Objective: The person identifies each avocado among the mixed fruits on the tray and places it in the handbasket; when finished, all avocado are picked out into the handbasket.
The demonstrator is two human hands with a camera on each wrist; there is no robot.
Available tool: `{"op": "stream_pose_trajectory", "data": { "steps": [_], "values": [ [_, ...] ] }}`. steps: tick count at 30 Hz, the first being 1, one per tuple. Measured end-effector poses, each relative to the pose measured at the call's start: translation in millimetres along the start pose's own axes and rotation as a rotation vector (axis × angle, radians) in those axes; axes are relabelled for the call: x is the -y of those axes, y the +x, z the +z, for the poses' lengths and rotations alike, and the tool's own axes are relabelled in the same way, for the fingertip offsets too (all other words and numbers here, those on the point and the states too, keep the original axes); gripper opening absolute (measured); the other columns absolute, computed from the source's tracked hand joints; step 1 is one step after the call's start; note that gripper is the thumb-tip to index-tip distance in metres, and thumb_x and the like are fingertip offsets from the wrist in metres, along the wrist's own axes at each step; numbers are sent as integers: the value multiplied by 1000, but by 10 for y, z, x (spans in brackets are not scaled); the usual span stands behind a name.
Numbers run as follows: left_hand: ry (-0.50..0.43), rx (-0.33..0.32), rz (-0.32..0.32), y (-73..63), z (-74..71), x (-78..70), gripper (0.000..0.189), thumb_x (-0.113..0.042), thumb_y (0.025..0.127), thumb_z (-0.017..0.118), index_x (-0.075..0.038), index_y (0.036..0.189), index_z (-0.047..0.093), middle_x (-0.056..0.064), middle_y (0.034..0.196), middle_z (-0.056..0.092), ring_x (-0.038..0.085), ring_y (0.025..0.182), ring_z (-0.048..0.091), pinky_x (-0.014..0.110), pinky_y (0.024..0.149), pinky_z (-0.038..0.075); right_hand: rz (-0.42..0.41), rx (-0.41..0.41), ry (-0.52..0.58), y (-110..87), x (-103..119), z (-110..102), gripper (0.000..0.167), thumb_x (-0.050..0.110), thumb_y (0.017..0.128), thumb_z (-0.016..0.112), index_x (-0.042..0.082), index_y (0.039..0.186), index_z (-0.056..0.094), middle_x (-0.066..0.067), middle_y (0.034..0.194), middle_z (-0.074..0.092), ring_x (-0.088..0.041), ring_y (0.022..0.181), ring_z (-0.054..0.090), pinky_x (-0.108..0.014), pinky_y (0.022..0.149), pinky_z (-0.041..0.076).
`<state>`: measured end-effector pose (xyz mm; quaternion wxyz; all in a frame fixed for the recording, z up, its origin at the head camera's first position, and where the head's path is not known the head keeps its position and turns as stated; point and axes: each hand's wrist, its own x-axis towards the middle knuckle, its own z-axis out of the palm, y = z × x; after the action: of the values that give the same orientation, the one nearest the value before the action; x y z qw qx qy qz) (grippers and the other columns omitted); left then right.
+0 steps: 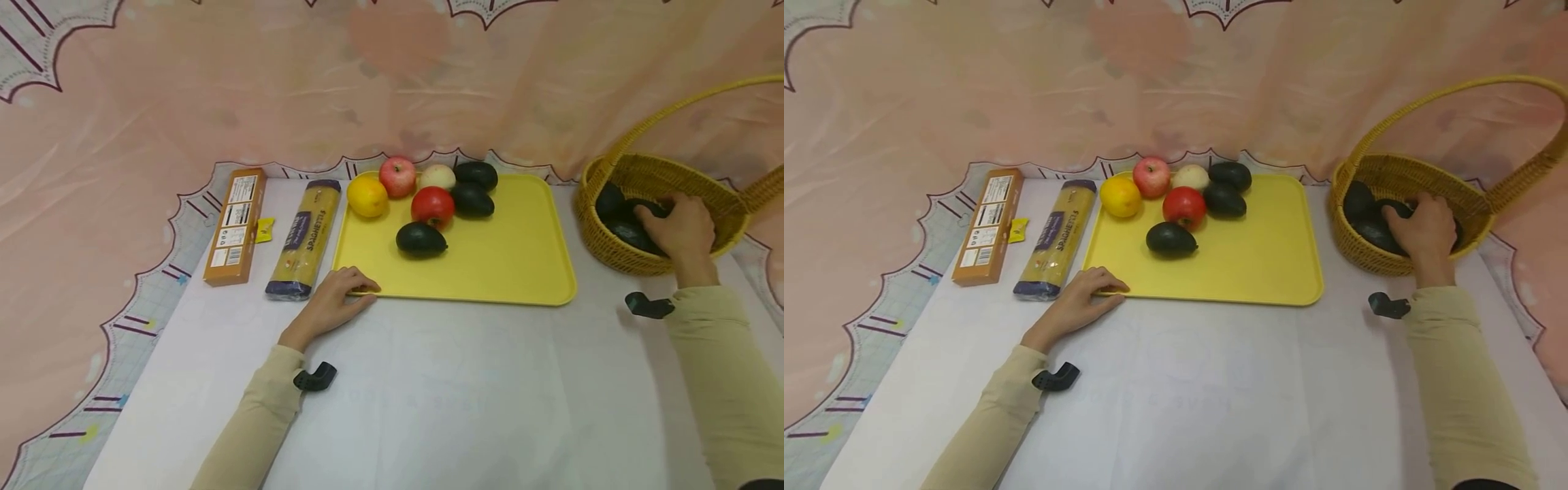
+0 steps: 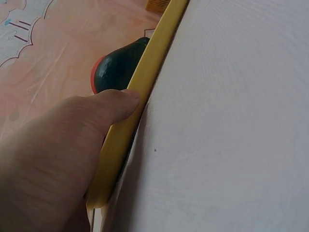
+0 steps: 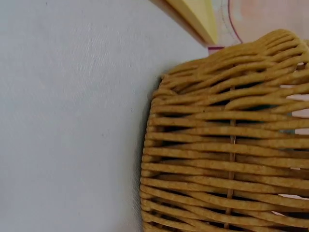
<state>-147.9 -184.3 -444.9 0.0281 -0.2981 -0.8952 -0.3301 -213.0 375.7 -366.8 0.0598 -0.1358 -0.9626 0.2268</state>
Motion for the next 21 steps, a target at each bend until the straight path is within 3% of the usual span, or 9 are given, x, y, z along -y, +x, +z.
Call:
{"op": "stream_pose_trajectory", "data": {
  "steps": [6,8,12,14,21],
  "values": [
    [-14,12,-23,-1,0,-15,16,-25,88,67,-24,104,69,-8,95,62,10,90,53,32,81,37,-1,-190,138,-86,84,86,55,38,93,46,-4,128,51,-28,122,51,-46,114,45,-59,98,30],
    [-15,12,-28,-5,-4,-17,16,-24,88,68,-24,104,69,-8,95,62,10,90,53,32,82,37,-10,-254,178,-109,140,129,50,36,92,49,-2,123,55,-16,111,57,-38,108,49,-54,97,33],
    [-14,10,-27,-8,-10,-19,16,-25,88,68,-24,104,69,-8,95,61,10,91,53,32,81,37,-40,-330,259,-173,275,211,42,36,90,53,2,114,61,16,89,47,-7,89,46,-44,95,35],
    [-11,10,-24,-10,-10,-19,16,-25,88,68,-25,104,69,-8,95,61,10,90,53,32,81,37,-62,-341,295,-211,338,247,40,36,90,54,4,112,62,24,86,42,5,84,39,-39,93,35],
    [-12,12,-34,-16,-8,-29,16,-25,88,68,-25,104,69,-9,94,61,9,90,53,31,81,37,-196,-348,374,-366,561,382,32,29,90,58,5,110,63,16,92,50,11,83,42,-16,76,33]
  ]
}}
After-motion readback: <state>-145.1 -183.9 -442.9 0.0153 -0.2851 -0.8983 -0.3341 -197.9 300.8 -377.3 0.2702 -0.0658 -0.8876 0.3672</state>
